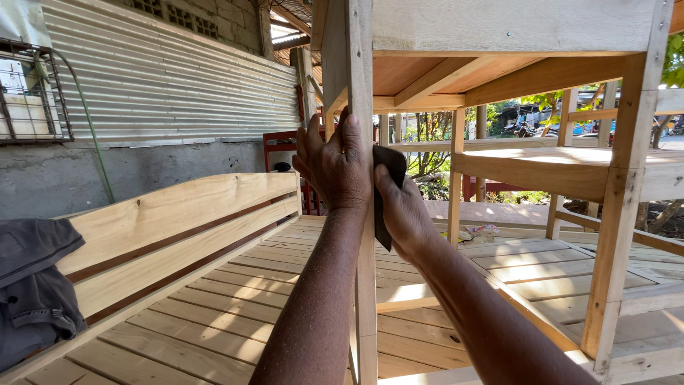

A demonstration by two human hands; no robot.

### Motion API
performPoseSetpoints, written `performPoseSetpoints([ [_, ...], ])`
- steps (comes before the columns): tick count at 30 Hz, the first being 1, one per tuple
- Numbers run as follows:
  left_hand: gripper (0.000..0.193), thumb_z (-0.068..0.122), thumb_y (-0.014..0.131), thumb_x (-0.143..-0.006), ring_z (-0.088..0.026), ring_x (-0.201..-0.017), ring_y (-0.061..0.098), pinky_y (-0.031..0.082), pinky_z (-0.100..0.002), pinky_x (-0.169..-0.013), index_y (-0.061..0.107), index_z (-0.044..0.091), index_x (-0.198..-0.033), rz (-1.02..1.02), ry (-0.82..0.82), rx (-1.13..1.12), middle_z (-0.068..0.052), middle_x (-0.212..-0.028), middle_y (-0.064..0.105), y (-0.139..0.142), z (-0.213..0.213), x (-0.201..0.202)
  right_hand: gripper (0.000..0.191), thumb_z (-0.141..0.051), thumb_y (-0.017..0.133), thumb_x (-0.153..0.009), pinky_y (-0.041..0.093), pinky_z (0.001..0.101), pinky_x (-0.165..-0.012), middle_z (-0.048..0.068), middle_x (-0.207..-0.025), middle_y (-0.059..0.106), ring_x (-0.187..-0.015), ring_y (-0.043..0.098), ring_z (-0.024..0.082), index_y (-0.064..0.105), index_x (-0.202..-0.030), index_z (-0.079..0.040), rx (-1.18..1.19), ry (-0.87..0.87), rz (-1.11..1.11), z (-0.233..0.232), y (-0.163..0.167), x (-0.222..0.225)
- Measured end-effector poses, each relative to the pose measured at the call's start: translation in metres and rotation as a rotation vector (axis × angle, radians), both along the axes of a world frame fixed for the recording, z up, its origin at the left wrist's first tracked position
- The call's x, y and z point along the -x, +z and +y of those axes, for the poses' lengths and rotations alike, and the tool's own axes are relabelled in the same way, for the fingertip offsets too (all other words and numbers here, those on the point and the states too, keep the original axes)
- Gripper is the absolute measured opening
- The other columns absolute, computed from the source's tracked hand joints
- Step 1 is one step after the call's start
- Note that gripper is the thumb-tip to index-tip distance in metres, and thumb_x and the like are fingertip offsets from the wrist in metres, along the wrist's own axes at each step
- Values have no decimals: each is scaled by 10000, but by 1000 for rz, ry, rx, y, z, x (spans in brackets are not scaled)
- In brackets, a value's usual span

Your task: The person sands a wooden chair frame with a sheet of sandpaper, holding the frame steady with one hand while rubbing the sandpaper along the legs, stretchers, and rails. They reposition around the chair and continue sanding different surfaces of the frame.

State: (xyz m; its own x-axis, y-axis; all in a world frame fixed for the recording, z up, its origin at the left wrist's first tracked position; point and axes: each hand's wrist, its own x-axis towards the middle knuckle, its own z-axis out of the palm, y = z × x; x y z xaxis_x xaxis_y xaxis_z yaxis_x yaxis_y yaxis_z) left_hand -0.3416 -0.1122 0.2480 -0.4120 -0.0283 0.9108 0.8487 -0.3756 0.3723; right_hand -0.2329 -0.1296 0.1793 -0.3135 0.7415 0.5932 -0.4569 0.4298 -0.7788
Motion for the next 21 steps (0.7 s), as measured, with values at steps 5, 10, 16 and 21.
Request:
performPoseSetpoints([
  [5, 569, 591, 370, -1033, -330, -1489, 300, 145, -606, -1185, 798, 248, -1186, -14, 0, -2, -122, -1523, 487, 2, 1, -3, 515, -420, 428, -1031, 571, 328, -850, 95, -1152, 703, -1005, 676, 147, 542, -1368, -48, -156, -112, -86, 0, -30, -4],
  [10, 590, 599, 352, -1034, -319, -1492, 296, 152, -599, -1195, 802, 244, -1174, -7, -17, 23, -127, -1524, 478, 1, -1, 0, 593, -446, 433, -1087, 528, 424, -736, 223, -1053, 661, -874, 624, 268, 591, -1352, 61, -114, -135, -121, 17, -20, -2],
  [16, 608, 599, 345, -1028, -318, -1493, 290, 122, -623, -1192, 814, 224, -1126, -16, -11, 36, -118, -1523, 482, 1, -1, 1, 533, -443, 448, -1045, 551, 347, -872, 114, -1155, 693, -1040, 659, 180, 521, -1370, -28, -339, -167, -80, 3, -23, -5],
  [21, 619, 610, 336, -1039, -340, -1479, 306, 156, -615, -1190, 809, 227, -1152, -6, 7, 24, -125, -1519, 486, 1, 1, 3, 544, -423, 482, -1042, 574, 373, -778, 153, -1047, 703, -888, 658, 199, 604, -1313, 33, -167, -171, -138, -4, -8, -10],
])
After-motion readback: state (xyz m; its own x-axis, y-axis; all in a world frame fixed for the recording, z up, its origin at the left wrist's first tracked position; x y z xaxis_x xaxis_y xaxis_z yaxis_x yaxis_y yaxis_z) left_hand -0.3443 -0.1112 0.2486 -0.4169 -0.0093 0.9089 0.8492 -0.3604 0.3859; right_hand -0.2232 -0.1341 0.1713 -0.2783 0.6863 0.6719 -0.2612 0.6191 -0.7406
